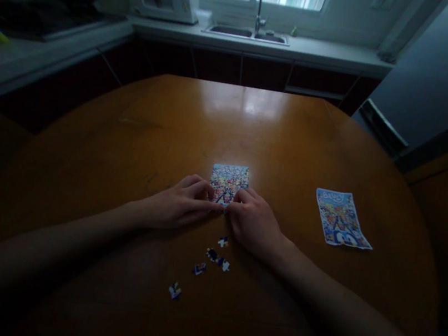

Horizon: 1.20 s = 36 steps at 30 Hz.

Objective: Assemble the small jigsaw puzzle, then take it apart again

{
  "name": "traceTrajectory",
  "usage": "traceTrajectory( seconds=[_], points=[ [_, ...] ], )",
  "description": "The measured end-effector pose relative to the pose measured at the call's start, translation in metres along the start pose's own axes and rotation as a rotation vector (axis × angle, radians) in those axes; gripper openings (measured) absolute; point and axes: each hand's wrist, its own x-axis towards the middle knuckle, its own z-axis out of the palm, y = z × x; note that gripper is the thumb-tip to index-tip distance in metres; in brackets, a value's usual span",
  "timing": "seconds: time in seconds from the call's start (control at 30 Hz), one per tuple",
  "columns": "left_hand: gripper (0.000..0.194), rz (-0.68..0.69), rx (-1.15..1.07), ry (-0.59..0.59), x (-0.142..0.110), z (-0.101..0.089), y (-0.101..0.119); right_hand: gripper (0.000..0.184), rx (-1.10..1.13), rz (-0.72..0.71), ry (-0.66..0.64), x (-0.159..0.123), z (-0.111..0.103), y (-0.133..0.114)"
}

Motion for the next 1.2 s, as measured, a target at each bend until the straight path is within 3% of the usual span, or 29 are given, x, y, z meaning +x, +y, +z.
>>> traceTrajectory(
  seconds=[0.13, 0.37, 0.7, 0.9, 1.03, 1.2],
  points=[
    [0.032, -0.015, 0.039, -0.009, -0.001, -0.001, 0.002, 0.02, 0.05, 0.074, 0.133, -0.001, 0.0, 0.006],
    [0.031, -0.023, 0.072, -0.012, -0.001, 0.001, 0.005, 0.023, 0.044, 0.015, -0.022, 0.0, -0.001, 0.001],
    [0.039, -0.002, 0.097, -0.035, 0.0, 0.001, 0.002, 0.023, 0.104, 0.048, -0.02, 0.0, -0.001, 0.005],
    [0.043, -0.011, 0.102, -0.064, 0.0, 0.0, 0.002, 0.025, 0.187, 0.155, 0.168, 0.008, -0.046, 0.009],
    [0.046, 0.003, 0.109, -0.061, -0.001, 0.0, 0.0, 0.02, 0.121, 0.205, 0.07, -0.007, -0.072, 0.01],
    [0.044, 0.033, 0.115, -0.018, 0.0, 0.002, -0.002, 0.012, 0.053, 0.295, -0.158, -0.052, -0.064, 0.01]
  ],
)
